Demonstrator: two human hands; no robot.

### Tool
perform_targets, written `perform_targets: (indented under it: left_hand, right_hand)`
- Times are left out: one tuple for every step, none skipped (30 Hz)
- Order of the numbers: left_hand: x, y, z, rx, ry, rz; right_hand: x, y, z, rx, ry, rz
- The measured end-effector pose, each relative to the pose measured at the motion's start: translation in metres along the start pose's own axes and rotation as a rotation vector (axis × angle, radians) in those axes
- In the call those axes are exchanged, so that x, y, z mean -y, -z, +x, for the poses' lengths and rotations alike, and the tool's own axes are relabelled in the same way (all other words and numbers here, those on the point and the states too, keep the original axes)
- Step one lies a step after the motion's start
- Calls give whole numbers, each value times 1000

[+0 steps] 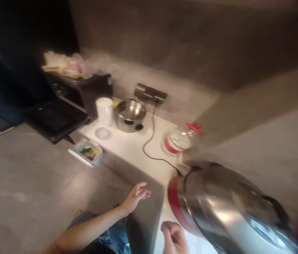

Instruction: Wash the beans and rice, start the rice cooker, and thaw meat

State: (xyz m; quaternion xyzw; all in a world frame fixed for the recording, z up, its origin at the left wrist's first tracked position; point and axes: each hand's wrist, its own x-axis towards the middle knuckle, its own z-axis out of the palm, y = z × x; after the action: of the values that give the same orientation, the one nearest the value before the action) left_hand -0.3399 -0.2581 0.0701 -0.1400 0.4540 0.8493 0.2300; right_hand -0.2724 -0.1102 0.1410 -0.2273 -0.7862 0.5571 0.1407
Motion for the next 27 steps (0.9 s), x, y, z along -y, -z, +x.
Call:
perform_targets:
  left_hand:
    - [-10,27,-18,-11,-38,-2]
    - [-21,56,-37,-39,-85,-2]
    - [-32,87,-56,-85,-135,4]
    - [-43,120,-76,-149,-187,14]
    - [-55,153,-96,-227,-237,24]
    - [-68,187,-118,-309,-284,32]
    - [-80,220,-139,-397,-328,33]
    - [-93,253,-162,-489,-373,24]
    - [-106,285,-186,-584,-424,7]
    - [-118,314,-210,-682,-481,-11]
    - [-130,341,-234,-781,-538,-27]
    - [-140,365,-256,-878,-590,-42]
    - [-149,387,-276,-968,-633,-56]
    - [-157,407,-293,-1047,-665,-69]
    - [-162,426,-305,-1112,-687,-83]
    - [-167,445,-314,-1164,-700,-101]
    - [-171,465,-318,-1201,-708,-123]
    - [-174,488,-319,-1226,-715,-146]
    - [-179,512,-317,-1238,-718,-169]
    - [-185,539,-314,-1240,-720,-192]
    - [-193,568,-309,-1238,-718,-211]
    - [-204,598,-304,-1237,-712,-224]
    - [-219,629,-301,-1241,-700,-231]
    - [-236,661,-299,-1252,-685,-233]
    - [-257,691,-300,-1272,-671,-229]
    - [-280,720,-304,-1300,-658,-218]
    - [-303,746,-310,-1333,-646,-200]
  right_hand:
    - [5,-37,-8,150,7,-3]
    - [10,-75,-19,290,23,-16]
    - [16,-112,-32,415,53,-38]
    - [21,-149,-47,522,98,-62]
    - [26,-185,-65,618,153,-85]
    - [31,-220,-84,713,212,-105]
    - [36,-254,-105,803,270,-118]
    - [42,-286,-127,896,322,-128]
    - [49,-318,-149,995,364,-133]
    - [55,-349,-172,1105,394,-131]
    - [62,-379,-195,1219,418,-120]
    - [68,-408,-218,1328,436,-104]
    - [74,-435,-239,1425,451,-83]
    - [79,-462,-259,1506,464,-64]
    - [84,-488,-277,1570,476,-51]
    - [87,-514,-293,1621,488,-48]
    - [89,-540,-307,1663,497,-52]
    - [89,-567,-319,1700,498,-57]
    - [89,-595,-330,1726,492,-60]
    - [88,-624,-340,1741,480,-61]
    - [87,-655,-350,1748,464,-62]
    - [87,-688,-358,1748,446,-64]
    - [89,-722,-367,1747,428,-68]
    - [94,-757,-375,1749,413,-74]
    - [102,-792,-384,1759,404,-82]
    - [112,-827,-394,1776,402,-90]
    - [126,-862,-405,1800,409,-95]
